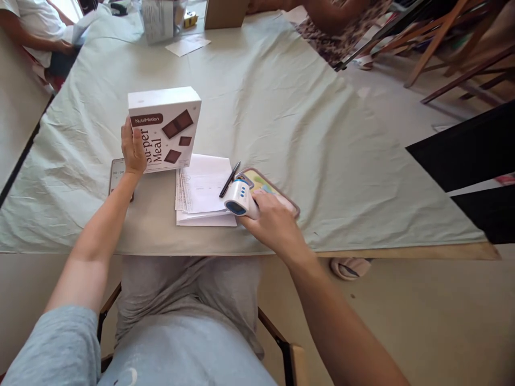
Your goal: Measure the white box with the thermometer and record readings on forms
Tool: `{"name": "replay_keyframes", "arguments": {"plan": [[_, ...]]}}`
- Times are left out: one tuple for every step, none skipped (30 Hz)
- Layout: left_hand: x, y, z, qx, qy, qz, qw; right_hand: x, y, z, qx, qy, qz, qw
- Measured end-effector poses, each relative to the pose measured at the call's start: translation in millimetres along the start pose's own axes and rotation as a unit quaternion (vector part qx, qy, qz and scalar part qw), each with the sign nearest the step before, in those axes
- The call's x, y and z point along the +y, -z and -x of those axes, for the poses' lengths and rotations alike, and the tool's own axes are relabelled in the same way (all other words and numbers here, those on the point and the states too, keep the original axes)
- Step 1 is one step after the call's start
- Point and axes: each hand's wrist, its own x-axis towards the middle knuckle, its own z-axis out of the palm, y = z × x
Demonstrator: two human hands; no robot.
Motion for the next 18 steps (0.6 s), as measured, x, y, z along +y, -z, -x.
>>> {"name": "replay_keyframes", "arguments": {"plan": [[-5.0,0.0,-2.1,0.010,-0.006,-0.002,1.000,0.7,-0.2,-1.6,-0.009,-0.001,0.007,1.000],[-9.6,0.3,-4.3,0.020,-0.012,-0.004,1.000,1.6,0.0,-2.8,-0.015,-0.003,0.014,1.000],[-13.8,0.7,-6.5,0.025,-0.015,-0.004,1.000,2.7,0.1,-3.6,-0.019,-0.008,0.022,1.000],[-17.7,1.1,-8.5,0.024,-0.014,-0.004,1.000,4.1,0.2,-4.2,-0.020,-0.013,0.030,0.999],[-21.2,1.5,-10.1,0.021,-0.014,-0.006,1.000,5.6,0.2,-4.8,-0.022,-0.018,0.037,0.999],[-24.5,1.9,-11.4,0.021,-0.013,-0.010,1.000,7.1,0.2,-5.6,-0.025,-0.023,0.043,0.999],[-27.4,2.3,-12.2,0.021,-0.014,-0.017,1.000,8.6,0.1,-6.9,-0.029,-0.027,0.047,0.998],[-29.9,2.8,-12.7,0.022,-0.015,-0.026,0.999,10.1,0.3,-9.2,-0.034,-0.031,0.050,0.998],[-31.7,3.3,-12.9,0.023,-0.016,-0.034,0.999,11.7,0.8,-12.6,-0.040,-0.034,0.050,0.997],[-32.7,3.7,-12.8,0.024,-0.018,-0.040,0.999,13.3,1.7,-17.6,-0.047,-0.035,0.049,0.997],[-32.7,4.2,-12.3,0.020,-0.020,-0.042,0.999,15.2,2.8,-24.3,-0.053,-0.033,0.049,0.997],[-31.1,4.7,-11.3,0.010,-0.022,-0.040,0.999,17.3,4.0,-32.9,-0.060,-0.026,0.049,0.997],[-27.9,5.4,-9.4,-0.002,-0.022,-0.035,0.999,19.7,5.0,-43.3,-0.065,-0.017,0.051,0.996],[-22.7,6.1,-6.4,-0.012,-0.020,-0.029,0.999,22.1,5.6,-55.2,-0.071,-0.005,0.055,0.996],[-15.4,7.0,-1.9,-0.014,-0.017,-0.028,0.999,24.5,5.5,-68.2,-0.076,0.003,0.063,0.995],[-6.1,8.2,4.5,-0.006,-0.014,-0.037,0.999,26.4,4.5,-81.7,-0.083,0.004,0.076,0.994],[4.9,9.6,12.9,0.010,-0.013,-0.052,0.999,27.7,2.4,-95.2,-0.087,0.005,0.087,0.992],[17.2,11.1,23.3,0.032,-0.017,-0.081,0.996,28.4,-0.6,-108.2,-0.088,0.008,0.098,0.991]]}}
